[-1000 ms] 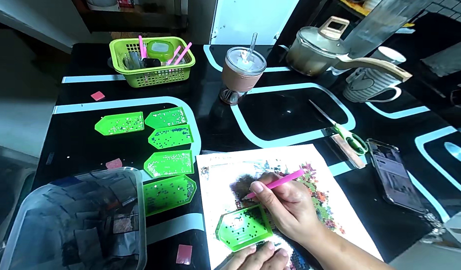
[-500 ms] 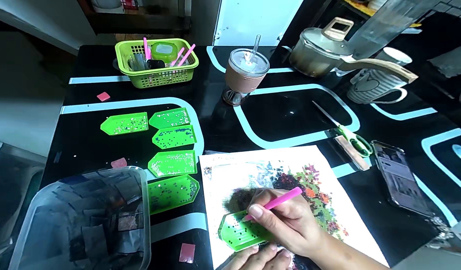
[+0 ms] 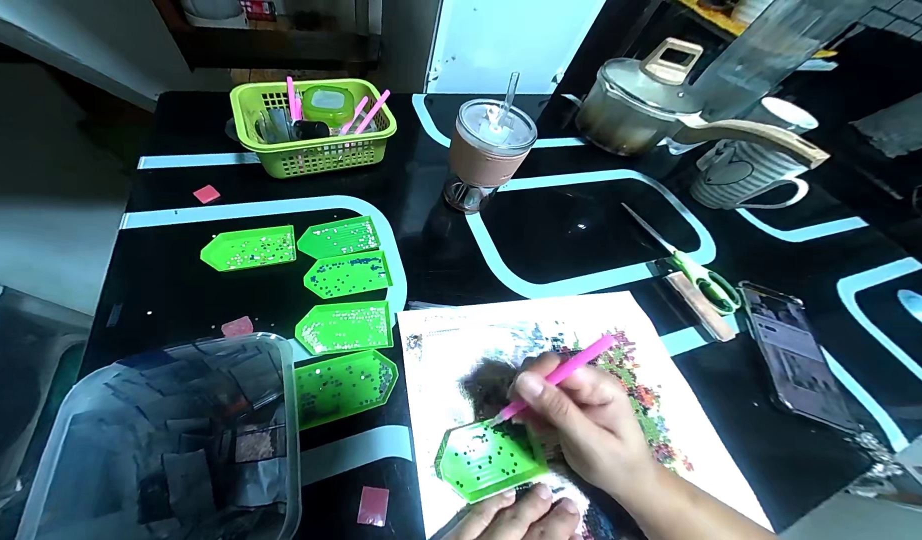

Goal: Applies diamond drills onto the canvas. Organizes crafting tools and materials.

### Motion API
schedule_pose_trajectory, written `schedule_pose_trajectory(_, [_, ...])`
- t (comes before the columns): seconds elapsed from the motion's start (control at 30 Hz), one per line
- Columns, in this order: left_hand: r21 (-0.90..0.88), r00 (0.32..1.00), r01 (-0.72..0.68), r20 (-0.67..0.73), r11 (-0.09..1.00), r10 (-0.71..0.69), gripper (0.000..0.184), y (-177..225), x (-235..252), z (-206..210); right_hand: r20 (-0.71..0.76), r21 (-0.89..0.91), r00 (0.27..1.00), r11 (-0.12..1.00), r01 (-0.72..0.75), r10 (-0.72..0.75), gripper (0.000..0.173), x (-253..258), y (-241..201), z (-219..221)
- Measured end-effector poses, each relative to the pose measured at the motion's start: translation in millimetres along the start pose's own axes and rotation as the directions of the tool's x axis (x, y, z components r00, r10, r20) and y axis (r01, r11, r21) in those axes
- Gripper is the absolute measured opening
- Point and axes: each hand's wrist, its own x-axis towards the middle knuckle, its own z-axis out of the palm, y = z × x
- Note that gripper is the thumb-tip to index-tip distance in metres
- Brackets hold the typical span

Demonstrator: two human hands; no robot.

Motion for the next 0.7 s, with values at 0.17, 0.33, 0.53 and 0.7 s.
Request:
schedule_pose_trajectory(0.17, [0.009,1.000,-0.007,0.014,1.000,0.007,0.052,-0.7,0.1,-0.1,-0.181,-0.081,0.981,0.993,-0.083,0.067,0.023,1.8,5.6,-5.6])
schedule_pose_trajectory(0.33, [0.011,1.000,-0.002,0.010,1.000,0.002,0.051,-0.5,0.2,0.2,-0.111,-0.135,0.994,0.991,-0.016,0.001,0.022,1.2,7.5,-3.2])
schedule_pose_trajectory(0.53, [0.001,1.000,0.000,0.006,1.000,0.000,0.050,-0.7,0.1,0.4,-0.094,-0.165,0.995,0.986,0.005,-0.021,0.022,2.0,7.6,-2.8])
schedule_pose_trajectory(0.7, [0.013,1.000,-0.005,-0.005,1.000,0.005,0.050,-0.2,-0.3,0.5,-0.073,-0.221,0.996,0.975,0.031,-0.048,0.023,1.5,6.3,-1.8])
